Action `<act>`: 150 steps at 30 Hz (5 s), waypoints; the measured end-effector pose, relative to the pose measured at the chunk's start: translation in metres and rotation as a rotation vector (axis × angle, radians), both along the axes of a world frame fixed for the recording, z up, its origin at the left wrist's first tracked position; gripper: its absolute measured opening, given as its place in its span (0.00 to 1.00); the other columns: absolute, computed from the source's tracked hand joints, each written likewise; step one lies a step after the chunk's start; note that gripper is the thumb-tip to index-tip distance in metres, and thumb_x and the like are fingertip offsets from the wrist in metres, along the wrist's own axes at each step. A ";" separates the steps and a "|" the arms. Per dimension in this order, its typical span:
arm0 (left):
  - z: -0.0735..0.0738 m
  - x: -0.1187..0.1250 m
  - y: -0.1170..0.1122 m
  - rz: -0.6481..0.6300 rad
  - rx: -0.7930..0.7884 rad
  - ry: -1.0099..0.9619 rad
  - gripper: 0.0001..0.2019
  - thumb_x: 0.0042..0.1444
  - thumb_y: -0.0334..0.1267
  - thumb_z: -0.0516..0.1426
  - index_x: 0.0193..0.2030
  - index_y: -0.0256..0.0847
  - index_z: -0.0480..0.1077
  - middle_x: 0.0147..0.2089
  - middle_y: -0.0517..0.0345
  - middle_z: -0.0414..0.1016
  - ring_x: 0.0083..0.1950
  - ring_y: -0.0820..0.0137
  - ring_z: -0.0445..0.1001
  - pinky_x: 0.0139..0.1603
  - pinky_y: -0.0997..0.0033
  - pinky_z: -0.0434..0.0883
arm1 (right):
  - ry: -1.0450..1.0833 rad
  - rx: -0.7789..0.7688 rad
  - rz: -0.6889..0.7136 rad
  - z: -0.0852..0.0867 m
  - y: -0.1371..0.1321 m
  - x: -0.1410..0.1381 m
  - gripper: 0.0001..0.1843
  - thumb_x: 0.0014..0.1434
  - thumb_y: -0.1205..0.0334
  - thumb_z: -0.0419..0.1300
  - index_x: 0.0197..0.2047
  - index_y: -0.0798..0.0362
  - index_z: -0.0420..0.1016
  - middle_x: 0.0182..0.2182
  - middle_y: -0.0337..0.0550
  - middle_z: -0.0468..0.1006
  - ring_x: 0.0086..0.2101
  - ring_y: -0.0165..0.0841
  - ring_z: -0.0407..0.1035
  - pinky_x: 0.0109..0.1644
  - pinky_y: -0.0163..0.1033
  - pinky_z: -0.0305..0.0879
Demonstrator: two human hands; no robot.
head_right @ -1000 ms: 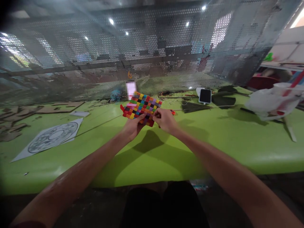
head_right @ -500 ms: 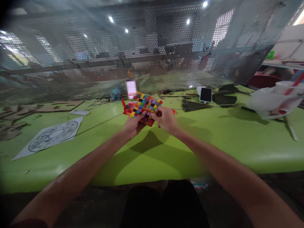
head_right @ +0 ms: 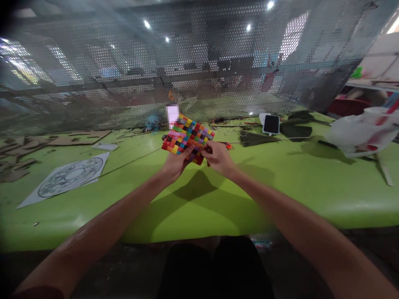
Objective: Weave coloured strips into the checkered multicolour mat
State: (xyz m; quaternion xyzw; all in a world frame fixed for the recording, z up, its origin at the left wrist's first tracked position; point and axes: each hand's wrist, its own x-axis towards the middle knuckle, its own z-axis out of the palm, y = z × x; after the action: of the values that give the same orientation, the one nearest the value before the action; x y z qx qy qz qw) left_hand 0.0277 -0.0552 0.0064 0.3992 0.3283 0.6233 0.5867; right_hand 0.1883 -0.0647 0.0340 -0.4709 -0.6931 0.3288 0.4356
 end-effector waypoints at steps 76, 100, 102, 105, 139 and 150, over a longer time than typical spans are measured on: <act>0.010 -0.013 0.003 -0.222 0.113 0.360 0.23 0.33 0.34 0.76 0.41 0.37 0.81 0.41 0.52 0.84 0.40 0.64 0.80 0.53 0.56 0.78 | -0.486 0.490 0.109 0.009 0.001 0.018 0.09 0.64 0.67 0.62 0.43 0.48 0.84 0.45 0.47 0.85 0.47 0.44 0.78 0.54 0.48 0.70; 0.000 -0.005 -0.001 -0.292 0.158 0.408 0.20 0.34 0.37 0.77 0.36 0.36 0.79 0.33 0.52 0.80 0.32 0.69 0.76 0.38 0.63 0.77 | -0.404 0.465 0.056 0.005 0.005 0.013 0.04 0.64 0.66 0.56 0.40 0.50 0.71 0.41 0.47 0.78 0.39 0.39 0.70 0.46 0.43 0.64; 0.000 -0.006 0.000 -0.284 0.147 0.420 0.20 0.36 0.37 0.76 0.37 0.35 0.80 0.34 0.51 0.81 0.31 0.69 0.76 0.35 0.65 0.77 | -0.380 0.475 0.048 0.004 0.005 0.013 0.03 0.64 0.66 0.57 0.40 0.50 0.71 0.40 0.47 0.78 0.39 0.40 0.70 0.46 0.43 0.64; 0.000 -0.008 0.002 -0.266 0.150 0.434 0.17 0.39 0.37 0.74 0.37 0.34 0.81 0.33 0.50 0.82 0.29 0.70 0.76 0.32 0.67 0.77 | -0.366 0.504 0.027 0.006 0.004 0.013 0.03 0.66 0.65 0.56 0.40 0.49 0.71 0.40 0.47 0.78 0.39 0.40 0.70 0.46 0.43 0.65; 0.002 -0.020 0.018 -0.124 0.169 0.367 0.20 0.45 0.37 0.74 0.44 0.34 0.78 0.42 0.46 0.84 0.36 0.67 0.80 0.36 0.67 0.79 | 0.094 0.237 -0.068 0.009 0.036 0.046 0.18 0.50 0.54 0.74 0.41 0.51 0.78 0.33 0.42 0.79 0.31 0.35 0.72 0.34 0.41 0.70; 0.002 -0.003 0.007 -0.034 0.168 0.201 0.20 0.40 0.37 0.75 0.41 0.36 0.80 0.39 0.52 0.84 0.39 0.65 0.82 0.50 0.58 0.79 | 0.135 0.437 -0.019 -0.009 0.009 0.005 0.10 0.63 0.53 0.63 0.43 0.47 0.81 0.41 0.46 0.80 0.39 0.39 0.76 0.43 0.46 0.76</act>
State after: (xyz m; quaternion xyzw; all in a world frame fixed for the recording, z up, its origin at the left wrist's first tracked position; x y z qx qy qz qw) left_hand 0.0250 -0.0480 0.0085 0.5130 0.3255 0.5953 0.5259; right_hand 0.1930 -0.0561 0.0250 -0.3488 -0.7126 0.1972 0.5759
